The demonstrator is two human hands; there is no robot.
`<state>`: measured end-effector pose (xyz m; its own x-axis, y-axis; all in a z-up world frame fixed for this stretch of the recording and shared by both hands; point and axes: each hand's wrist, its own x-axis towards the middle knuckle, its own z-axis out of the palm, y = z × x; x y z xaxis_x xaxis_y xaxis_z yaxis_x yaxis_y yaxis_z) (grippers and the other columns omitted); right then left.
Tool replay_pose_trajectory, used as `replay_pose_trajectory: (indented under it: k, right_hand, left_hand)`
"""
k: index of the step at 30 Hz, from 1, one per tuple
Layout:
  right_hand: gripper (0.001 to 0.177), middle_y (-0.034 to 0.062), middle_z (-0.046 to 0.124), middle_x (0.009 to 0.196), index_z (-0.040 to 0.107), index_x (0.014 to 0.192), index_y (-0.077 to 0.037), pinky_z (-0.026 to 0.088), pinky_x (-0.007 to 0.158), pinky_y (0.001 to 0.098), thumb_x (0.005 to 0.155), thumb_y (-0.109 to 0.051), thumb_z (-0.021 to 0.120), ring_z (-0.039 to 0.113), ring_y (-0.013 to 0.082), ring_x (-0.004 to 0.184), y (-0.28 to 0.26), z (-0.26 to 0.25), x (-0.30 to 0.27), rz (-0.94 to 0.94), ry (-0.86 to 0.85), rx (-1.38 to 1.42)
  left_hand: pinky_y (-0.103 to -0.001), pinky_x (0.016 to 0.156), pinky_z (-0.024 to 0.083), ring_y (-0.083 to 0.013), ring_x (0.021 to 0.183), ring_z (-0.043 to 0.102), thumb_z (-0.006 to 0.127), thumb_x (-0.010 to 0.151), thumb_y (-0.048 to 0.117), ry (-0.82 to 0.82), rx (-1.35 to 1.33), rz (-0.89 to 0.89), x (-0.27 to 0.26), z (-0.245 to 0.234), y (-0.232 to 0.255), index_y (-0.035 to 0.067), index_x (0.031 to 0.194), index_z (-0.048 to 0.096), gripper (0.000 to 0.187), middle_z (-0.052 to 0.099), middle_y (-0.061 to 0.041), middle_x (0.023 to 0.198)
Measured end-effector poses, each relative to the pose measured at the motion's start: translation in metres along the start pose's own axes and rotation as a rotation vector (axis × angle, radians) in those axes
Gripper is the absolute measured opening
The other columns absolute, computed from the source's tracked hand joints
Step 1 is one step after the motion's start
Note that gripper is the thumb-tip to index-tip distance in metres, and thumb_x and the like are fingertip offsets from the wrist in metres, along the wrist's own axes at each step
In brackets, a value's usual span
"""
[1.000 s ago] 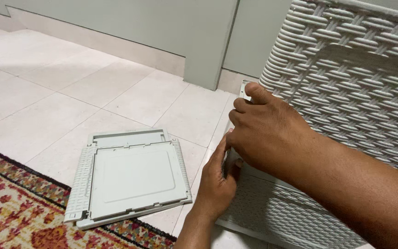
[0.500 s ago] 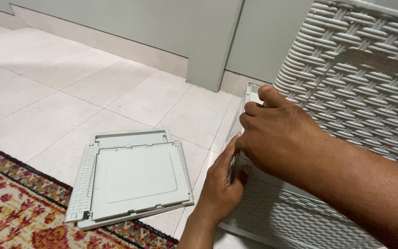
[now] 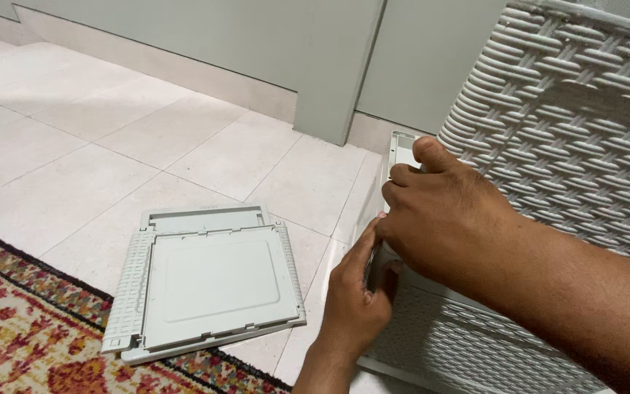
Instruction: The person assembles a modular storage crate by snapping together white and brown wicker-style panels. They remove folded towels from the partially assembled crate, then continue attaching panels to complete the box.
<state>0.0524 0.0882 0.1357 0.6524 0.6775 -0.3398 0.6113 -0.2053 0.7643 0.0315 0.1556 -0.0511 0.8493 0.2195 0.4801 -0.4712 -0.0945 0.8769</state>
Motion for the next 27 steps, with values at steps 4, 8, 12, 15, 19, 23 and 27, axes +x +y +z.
replay_pose_trajectory:
  k: [4,8,12,15,19,23,27]
  right_hand:
    - [0.011,-0.0014,0.071,0.093,0.076,0.103,-0.026,0.033,0.113,0.0425,0.092,-0.03,0.074,0.061,0.0161,0.102,0.0,0.003,0.001,0.027,-0.023,0.041]
    - [0.013,-0.0002,0.071,0.094,0.077,0.099,-0.025,0.03,0.115,0.0484,0.087,-0.03,0.077,0.06,0.0195,0.106,0.002,0.005,0.002,-0.002,0.04,0.017]
    - [0.009,0.0023,0.071,0.096,0.078,0.093,-0.019,0.031,0.116,0.0488,0.088,-0.026,0.078,0.061,0.0191,0.104,0.0,0.005,0.002,-0.015,-0.008,-0.017]
    - [0.013,0.0029,0.071,0.096,0.078,0.09,-0.016,0.03,0.117,0.0507,0.086,-0.028,0.08,0.062,0.0187,0.102,0.0,-0.001,0.003,-0.004,-0.015,-0.005]
    - [0.007,0.0011,0.069,0.098,0.078,0.09,-0.019,0.027,0.118,0.0554,0.086,-0.024,0.08,0.059,0.0202,0.105,-0.004,-0.005,0.002,-0.023,-0.069,-0.053]
    - [0.012,0.0001,0.069,0.098,0.077,0.095,-0.021,0.03,0.116,0.0505,0.084,-0.025,0.08,0.06,0.0187,0.105,-0.002,-0.004,0.002,0.02,-0.041,0.035]
    - [0.013,-0.0012,0.07,0.102,0.076,0.102,-0.023,0.023,0.121,0.0527,0.089,-0.022,0.077,0.06,0.0175,0.109,-0.001,0.006,0.0,0.013,-0.003,0.022]
  left_hand:
    - [-0.044,0.121,0.037,-0.0338,0.146,0.049,0.054,0.083,-0.009,-0.02,-0.024,0.011,0.0,-0.003,0.0,0.008,0.154,0.042,0.074,0.055,-0.02,0.152]
    - [-0.043,0.122,0.035,-0.0333,0.148,0.046,0.055,0.086,-0.007,-0.044,-0.108,0.012,0.001,-0.003,0.001,0.008,0.154,0.041,0.071,0.052,-0.02,0.156]
    - [-0.043,0.123,0.036,-0.0343,0.149,0.046,0.053,0.085,-0.008,0.001,-0.112,0.042,-0.001,0.0,-0.001,0.007,0.154,0.044,0.071,0.053,-0.022,0.154]
    - [-0.043,0.123,0.038,-0.0341,0.148,0.049,0.056,0.092,-0.005,0.021,-0.144,0.015,-0.001,0.003,-0.004,0.005,0.152,0.045,0.061,0.054,-0.022,0.153]
    - [-0.044,0.121,0.035,-0.0368,0.15,0.045,0.051,0.084,-0.01,0.049,-0.109,0.077,-0.003,0.004,-0.015,-0.001,0.151,0.044,0.068,0.05,-0.024,0.157]
    - [-0.043,0.122,0.037,-0.0357,0.148,0.045,0.056,0.09,-0.005,0.035,-0.077,0.026,-0.004,0.006,-0.015,-0.002,0.15,0.042,0.061,0.048,-0.023,0.156]
    - [-0.043,0.121,0.038,-0.0346,0.149,0.044,0.053,0.09,-0.006,0.031,-0.101,0.02,-0.004,0.004,-0.011,-0.002,0.149,0.044,0.061,0.048,-0.022,0.157]
